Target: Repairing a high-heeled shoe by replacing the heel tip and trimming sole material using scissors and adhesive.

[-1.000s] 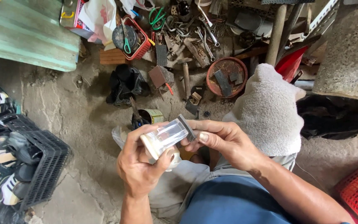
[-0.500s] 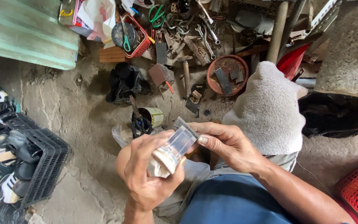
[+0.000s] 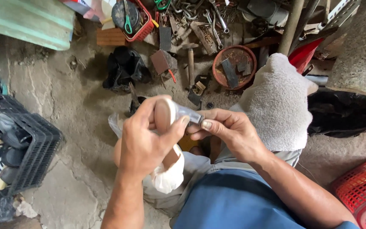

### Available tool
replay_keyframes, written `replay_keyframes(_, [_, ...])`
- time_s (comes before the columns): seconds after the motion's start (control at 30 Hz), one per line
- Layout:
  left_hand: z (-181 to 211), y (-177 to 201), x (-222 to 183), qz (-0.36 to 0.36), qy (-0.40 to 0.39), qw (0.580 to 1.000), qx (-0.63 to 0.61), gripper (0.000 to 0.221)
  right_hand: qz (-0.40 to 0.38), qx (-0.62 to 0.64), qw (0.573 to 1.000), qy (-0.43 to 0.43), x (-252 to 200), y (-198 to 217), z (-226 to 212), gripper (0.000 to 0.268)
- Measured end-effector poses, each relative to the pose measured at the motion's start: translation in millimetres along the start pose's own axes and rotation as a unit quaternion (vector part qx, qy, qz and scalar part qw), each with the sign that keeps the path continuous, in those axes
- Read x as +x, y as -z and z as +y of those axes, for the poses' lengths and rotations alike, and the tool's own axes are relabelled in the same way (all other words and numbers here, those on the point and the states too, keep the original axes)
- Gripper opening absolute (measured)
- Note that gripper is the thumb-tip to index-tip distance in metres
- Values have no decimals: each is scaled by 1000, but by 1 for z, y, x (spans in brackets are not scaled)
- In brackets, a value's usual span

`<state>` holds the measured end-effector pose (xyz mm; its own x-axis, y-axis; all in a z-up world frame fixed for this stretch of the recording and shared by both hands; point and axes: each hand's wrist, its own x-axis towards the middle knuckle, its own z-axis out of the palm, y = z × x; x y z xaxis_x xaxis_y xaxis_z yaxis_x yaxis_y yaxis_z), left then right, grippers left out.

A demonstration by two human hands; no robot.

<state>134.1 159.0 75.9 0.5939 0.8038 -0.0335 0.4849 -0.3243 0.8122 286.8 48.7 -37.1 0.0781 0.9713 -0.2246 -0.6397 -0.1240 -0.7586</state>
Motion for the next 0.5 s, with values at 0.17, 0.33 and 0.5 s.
replay_keyframes(0.17, [11,-1,6,11,-33,999,36,39,-6,123,992,17,2,2,8,33])
replay_keyframes(0.33, [11,-4,3,19,-58,996,62,45,21,118,993,15,1,-1,5,37])
replay_keyframes(0.5, [6,-3,-5,20,-103,992,75,51,33,71,996,31,-4,-6,-3,38])
